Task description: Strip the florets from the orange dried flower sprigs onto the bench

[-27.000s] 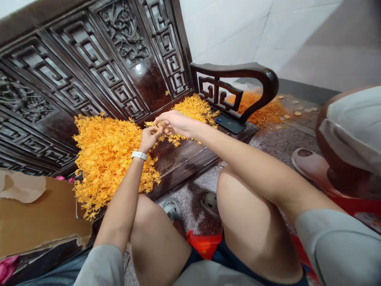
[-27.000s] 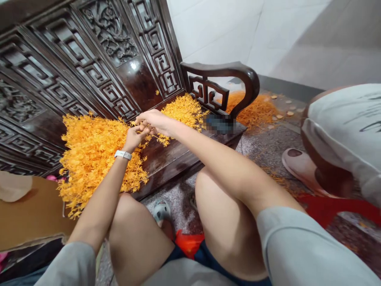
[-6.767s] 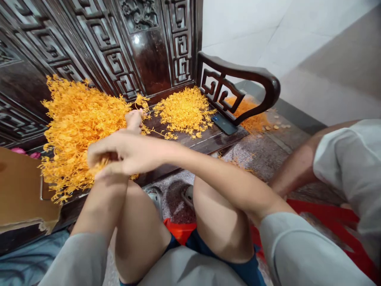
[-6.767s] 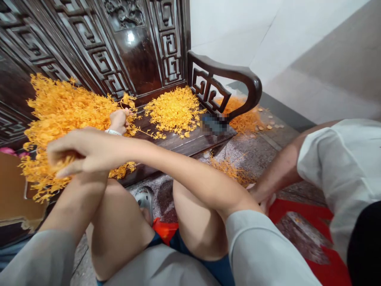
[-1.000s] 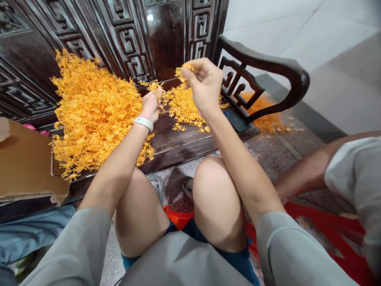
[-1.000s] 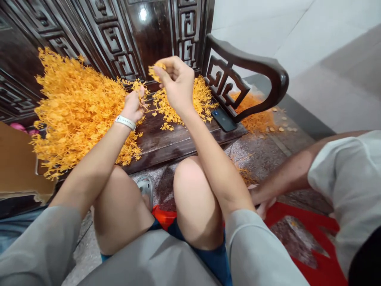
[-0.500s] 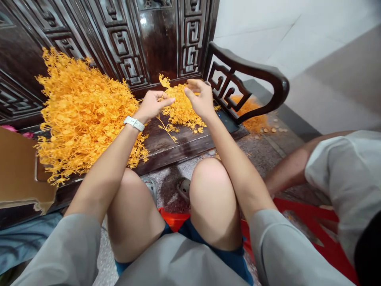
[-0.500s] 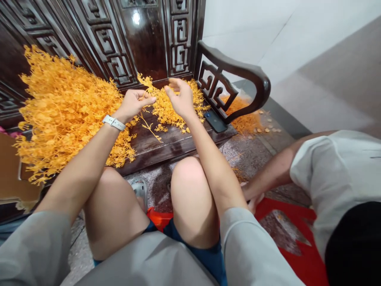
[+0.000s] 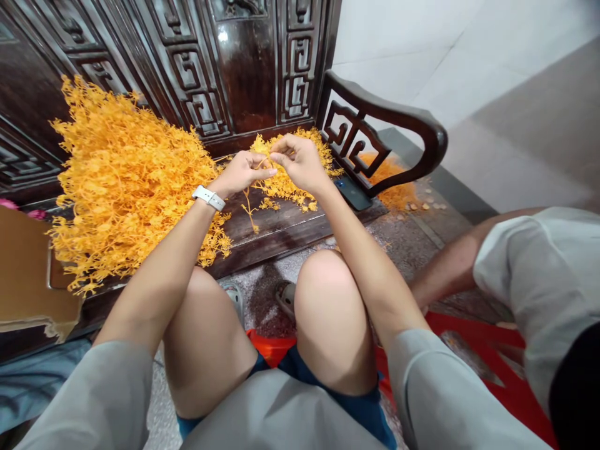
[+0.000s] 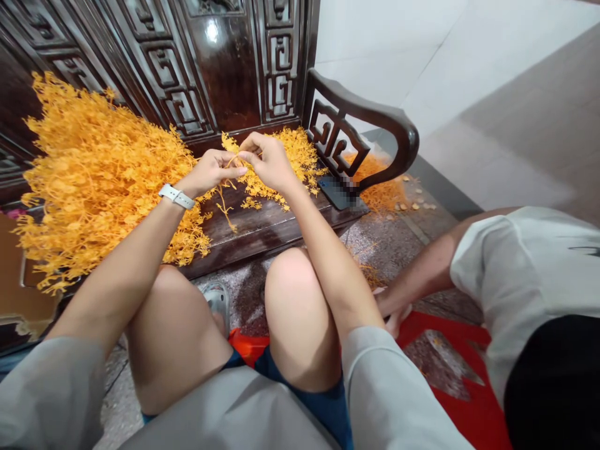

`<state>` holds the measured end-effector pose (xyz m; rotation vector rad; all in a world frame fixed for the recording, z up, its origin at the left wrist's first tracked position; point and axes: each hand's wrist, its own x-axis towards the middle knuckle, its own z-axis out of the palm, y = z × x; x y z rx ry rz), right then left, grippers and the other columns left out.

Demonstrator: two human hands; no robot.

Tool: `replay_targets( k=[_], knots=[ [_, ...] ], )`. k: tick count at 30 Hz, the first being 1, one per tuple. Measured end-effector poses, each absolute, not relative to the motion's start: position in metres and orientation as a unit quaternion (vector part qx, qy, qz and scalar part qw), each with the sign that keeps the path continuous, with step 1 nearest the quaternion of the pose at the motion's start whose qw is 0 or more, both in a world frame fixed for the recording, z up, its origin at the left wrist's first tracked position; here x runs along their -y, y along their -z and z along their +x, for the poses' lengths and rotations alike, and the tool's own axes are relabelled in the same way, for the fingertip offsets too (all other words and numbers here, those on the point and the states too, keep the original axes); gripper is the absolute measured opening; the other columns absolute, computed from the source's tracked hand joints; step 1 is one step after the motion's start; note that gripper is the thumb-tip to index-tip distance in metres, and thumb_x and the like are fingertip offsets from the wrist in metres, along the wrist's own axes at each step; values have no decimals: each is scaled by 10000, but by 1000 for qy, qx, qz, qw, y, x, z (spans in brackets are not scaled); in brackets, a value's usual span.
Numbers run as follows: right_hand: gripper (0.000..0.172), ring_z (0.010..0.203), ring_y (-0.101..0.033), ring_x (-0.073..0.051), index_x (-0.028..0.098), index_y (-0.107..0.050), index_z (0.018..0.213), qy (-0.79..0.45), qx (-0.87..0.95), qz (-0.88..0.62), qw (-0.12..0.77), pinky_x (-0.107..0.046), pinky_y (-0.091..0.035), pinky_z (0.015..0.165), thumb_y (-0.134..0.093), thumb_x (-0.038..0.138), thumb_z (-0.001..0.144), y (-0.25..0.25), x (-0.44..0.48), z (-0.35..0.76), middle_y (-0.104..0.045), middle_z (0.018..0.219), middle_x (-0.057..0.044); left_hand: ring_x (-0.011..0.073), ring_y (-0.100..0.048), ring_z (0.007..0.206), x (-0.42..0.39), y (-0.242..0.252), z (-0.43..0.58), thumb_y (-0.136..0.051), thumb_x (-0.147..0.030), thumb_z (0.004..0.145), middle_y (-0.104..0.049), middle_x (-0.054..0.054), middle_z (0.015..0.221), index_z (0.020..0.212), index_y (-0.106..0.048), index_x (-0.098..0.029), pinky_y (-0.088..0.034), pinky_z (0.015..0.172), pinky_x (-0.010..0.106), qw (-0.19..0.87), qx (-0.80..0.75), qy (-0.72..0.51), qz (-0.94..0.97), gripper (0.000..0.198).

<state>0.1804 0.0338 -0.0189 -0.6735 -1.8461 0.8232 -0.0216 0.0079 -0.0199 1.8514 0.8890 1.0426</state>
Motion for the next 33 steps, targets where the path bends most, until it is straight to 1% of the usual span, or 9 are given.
replay_targets(
  k=[4,9,11,16,19,21,26,30,33],
  knots=[
    [563,795,-547,-171,237,-552,874,-431,686,-245,532,-325,-531,723,-807,738,899,20,-31,164,-536,805,-2,90,-396,530,-4,12,-19,-986,-611,687,-492,-26,608,661,-597,-198,-347,523,287,513,-296,-427,683,568],
    [432,818,-560,-167,249,-507,916,-510,598,-196,586,-350,-607,788,-753,596,991,13,-52,167,-515,858,-8,97,-352,471,5,5,-16,-942,-832,594,-266,-57,491,575,-454,-214,-357,486,293,589,-210,-459,631,788],
    [397,873,-593,-183,251,-512,930,-494,577,-226,610,-385,-627,863,-745,566,992,18,-68,180,-545,896,-26,114,-401,485,11,2,-17,-914,-858,632,-274,-45,491,564,-448,-215,-380,494,302,579,-250,-469,618,797],
    [484,1059,-663,-231,257,-534,1052,-484,516,-400,582,-454,-617,971,-818,608,878,57,-87,189,-669,1099,-84,110,-442,529,20,-2,-21,-1011,-663,642,-482,-6,606,642,-581,-213,-394,516,313,585,-297,-459,599,623],
    [545,1151,-652,-248,249,-558,1111,-461,506,-473,555,-458,-591,989,-836,631,839,65,-77,179,-688,1195,-108,92,-415,502,15,0,-20,-964,-526,787,-452,-30,604,723,-649,-210,-371,498,280,554,-348,-458,602,451],
    [552,1134,-654,-236,252,-574,1085,-434,538,-461,557,-411,-583,949,-794,706,862,55,-64,172,-696,1156,-96,84,-410,505,9,4,-19,-943,-467,829,-463,-35,619,767,-678,-208,-364,486,257,528,-381,-480,587,376],
    [641,832,-624,-179,260,-571,912,-473,611,-367,518,-314,-540,720,-755,870,838,13,-24,160,-643,854,-30,86,-444,567,-5,15,-19,-979,-464,795,-615,5,732,794,-709,-201,-356,490,240,482,-431,-531,547,376],
    [626,789,-573,-166,255,-572,882,-462,644,-334,510,-323,-536,716,-801,836,836,6,-10,154,-610,813,-18,89,-404,548,-9,21,-22,-931,-621,825,-559,-14,694,800,-700,-214,-378,510,253,463,-439,-538,551,469],
    [623,823,-583,-176,256,-558,892,-468,639,-327,516,-337,-532,733,-781,836,855,10,-16,158,-584,833,-21,93,-365,521,-8,21,-24,-874,-736,832,-431,-52,615,834,-695,-230,-395,524,257,460,-433,-524,571,536]
  ],
)
